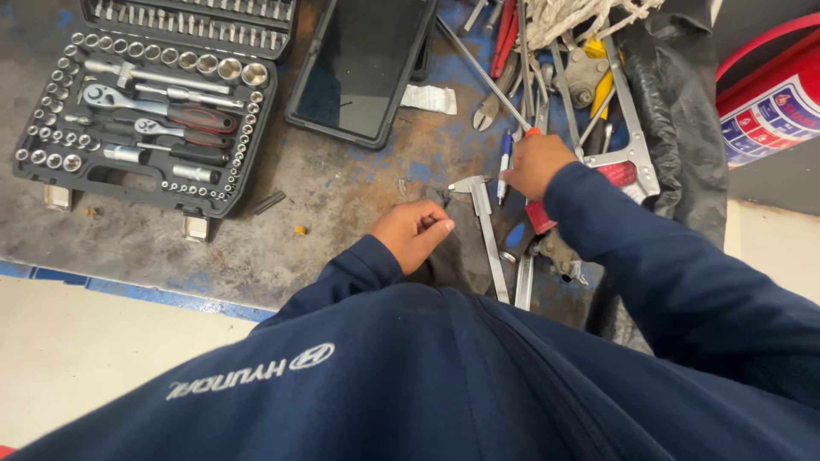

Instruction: The person organizes a socket wrench set by picking up individual sockets and placing them into their designated slots in the case. The person also briefly handles a small metal piece and moves other tools on the workbench.

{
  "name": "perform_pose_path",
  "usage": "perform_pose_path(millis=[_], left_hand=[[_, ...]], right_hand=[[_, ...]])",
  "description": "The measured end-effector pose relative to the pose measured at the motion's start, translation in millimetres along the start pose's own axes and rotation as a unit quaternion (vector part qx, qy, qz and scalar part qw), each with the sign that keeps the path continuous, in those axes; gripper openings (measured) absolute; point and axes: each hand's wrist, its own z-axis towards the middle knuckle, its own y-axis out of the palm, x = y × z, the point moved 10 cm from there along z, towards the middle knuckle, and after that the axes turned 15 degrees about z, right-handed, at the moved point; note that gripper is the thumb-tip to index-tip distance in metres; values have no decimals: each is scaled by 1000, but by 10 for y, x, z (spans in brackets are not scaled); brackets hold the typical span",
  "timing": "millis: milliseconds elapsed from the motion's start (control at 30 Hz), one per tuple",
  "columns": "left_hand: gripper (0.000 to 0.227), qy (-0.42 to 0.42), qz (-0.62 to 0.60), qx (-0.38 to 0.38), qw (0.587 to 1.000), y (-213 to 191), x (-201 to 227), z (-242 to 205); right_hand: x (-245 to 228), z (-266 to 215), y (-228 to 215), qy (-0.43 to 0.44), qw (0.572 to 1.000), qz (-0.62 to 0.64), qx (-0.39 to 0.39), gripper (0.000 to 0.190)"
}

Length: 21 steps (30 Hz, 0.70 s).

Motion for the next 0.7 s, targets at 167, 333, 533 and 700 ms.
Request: perform_pose_path(millis=[167, 333, 533, 700], left_hand=[[15, 25, -34, 34, 999, -157, -129, 84], [17, 10, -85, 18, 996, 61, -236, 4], [17, -2, -39, -10, 999, 17, -171, 182], [18, -5, -28, 11, 1000, -55, -145, 26]], right_hand=[[369, 539, -20, 101, 990, 20, 99, 32], [551, 423, 226, 132, 986, 22, 98, 27], [446, 676, 78, 176, 974, 35, 137, 38], [52, 402, 486, -115, 961, -218, -128, 21]])
